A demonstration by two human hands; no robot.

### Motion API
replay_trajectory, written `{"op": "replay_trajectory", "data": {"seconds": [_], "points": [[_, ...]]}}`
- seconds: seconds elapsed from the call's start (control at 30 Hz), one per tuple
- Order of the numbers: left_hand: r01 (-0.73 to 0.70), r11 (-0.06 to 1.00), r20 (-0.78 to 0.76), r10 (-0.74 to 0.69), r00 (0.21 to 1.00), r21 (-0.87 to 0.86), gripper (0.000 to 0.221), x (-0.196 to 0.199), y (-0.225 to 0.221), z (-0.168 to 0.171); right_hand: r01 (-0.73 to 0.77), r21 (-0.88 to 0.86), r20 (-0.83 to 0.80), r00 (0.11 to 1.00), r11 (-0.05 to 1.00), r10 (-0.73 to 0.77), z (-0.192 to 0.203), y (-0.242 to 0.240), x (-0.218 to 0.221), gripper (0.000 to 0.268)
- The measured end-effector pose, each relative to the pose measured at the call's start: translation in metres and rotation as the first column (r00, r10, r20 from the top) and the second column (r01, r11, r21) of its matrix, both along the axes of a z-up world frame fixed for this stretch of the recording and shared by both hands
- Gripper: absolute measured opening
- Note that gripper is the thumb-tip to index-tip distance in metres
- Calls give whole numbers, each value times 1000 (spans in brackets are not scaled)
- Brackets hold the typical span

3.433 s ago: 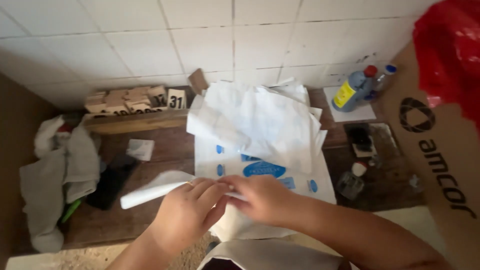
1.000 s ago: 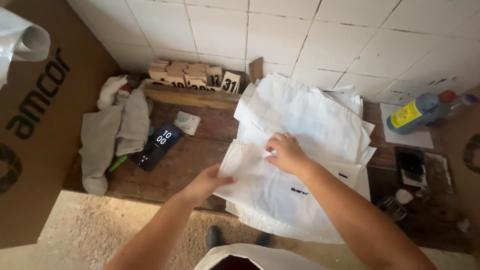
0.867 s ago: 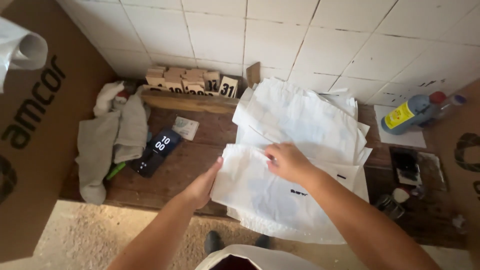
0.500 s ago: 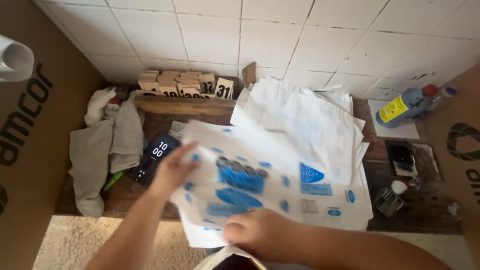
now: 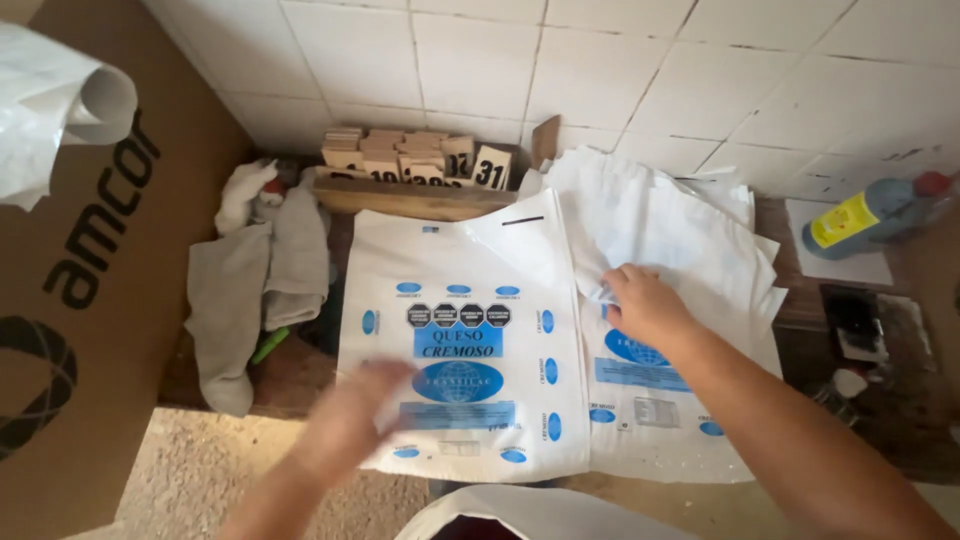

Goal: Organizing and stacking white plastic cheese bags on a wooden workbench in a factory setting.

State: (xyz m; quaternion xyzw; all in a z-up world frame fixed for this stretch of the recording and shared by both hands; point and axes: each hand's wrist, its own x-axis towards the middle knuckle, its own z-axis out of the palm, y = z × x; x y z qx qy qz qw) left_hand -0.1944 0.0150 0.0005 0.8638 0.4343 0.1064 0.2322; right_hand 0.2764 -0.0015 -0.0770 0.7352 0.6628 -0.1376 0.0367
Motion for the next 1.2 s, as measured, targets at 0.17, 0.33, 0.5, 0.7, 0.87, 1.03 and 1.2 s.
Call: {"op": "replay_trajectory", "data": {"seconds": [0.17, 0.33, 0.5, 0.7, 0.87, 1.03, 1.2], "points": [[506, 799, -155, -483, 862, 325, 122, -27, -59, -101, 4, -57, 169, 986, 998, 6, 8, 19, -20, 65], [267, 766, -282, -117, 952, 585, 114, -33, -79, -161, -172, 121, 292, 947, 978, 130, -40, 36, -2, 42], [95, 757, -76, -59, 995, 646, 89, -27, -74, -161, 107, -133, 225, 971, 985, -75, 26, 48, -39, 46], [62, 806, 29, -97, 995, 588, 56, -25, -66, -133, 529, -54, -231, 819, 847, -526, 91, 31, 10, 36], [88, 857, -7, -98, 995, 508, 53, -27, -62, -127, 319, 463, -121, 947, 827, -298, 123, 10, 16, 29], [183, 953, -165, -145, 976, 240, 75, -26, -56, -109, -69, 692, -144, 962, 719, 231, 88, 0, -101, 18], [204, 947, -144, -172, 975, 248, 76, -27, -45, -106, -382, 663, -11, 855, 643, 519, -31, 35, -208, 18]]}}
